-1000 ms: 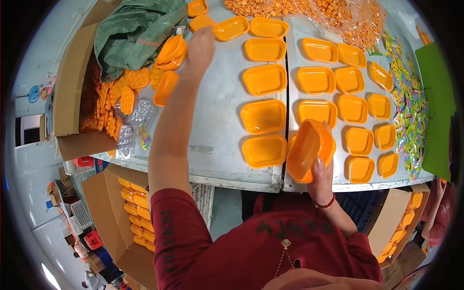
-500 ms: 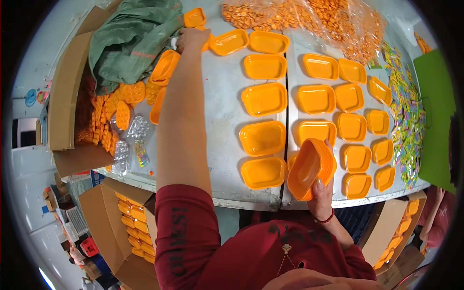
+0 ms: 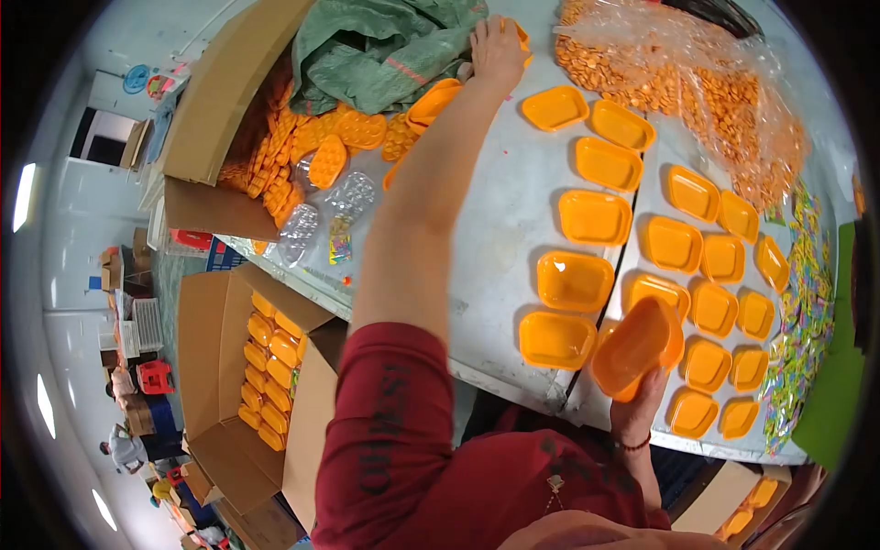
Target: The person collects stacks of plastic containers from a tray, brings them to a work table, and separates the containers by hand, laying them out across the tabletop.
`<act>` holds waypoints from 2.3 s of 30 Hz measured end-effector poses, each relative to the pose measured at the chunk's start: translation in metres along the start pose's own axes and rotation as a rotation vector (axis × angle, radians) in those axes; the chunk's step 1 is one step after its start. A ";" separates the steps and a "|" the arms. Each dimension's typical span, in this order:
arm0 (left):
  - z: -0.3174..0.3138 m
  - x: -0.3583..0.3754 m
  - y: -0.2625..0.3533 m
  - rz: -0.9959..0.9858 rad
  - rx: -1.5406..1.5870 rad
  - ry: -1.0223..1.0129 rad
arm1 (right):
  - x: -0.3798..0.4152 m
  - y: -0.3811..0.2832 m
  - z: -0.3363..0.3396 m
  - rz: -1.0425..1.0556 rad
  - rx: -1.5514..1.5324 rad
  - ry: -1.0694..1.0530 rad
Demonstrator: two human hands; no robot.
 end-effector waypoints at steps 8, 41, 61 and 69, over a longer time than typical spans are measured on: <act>0.146 0.201 0.219 -0.063 1.369 -0.840 | -0.013 -0.006 -0.015 0.176 0.089 0.149; 0.216 0.305 0.240 0.151 1.678 -0.371 | 0.047 -0.045 -0.073 0.295 0.295 -0.157; 0.142 0.235 0.136 -0.180 0.462 -0.179 | 0.033 -0.026 -0.046 0.225 0.093 0.035; 0.050 0.172 0.064 -0.563 -0.023 -0.310 | 0.029 -0.023 -0.032 0.082 0.032 0.062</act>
Point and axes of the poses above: each hand's wrist, its own x-axis away from the middle knuckle, its own z-axis out of the back of the hand, y = z × x, the point moved 4 cm from there along -x, towards the middle knuckle, and after that the axes turned 15 degrees about -y, right-handed, at the moved point
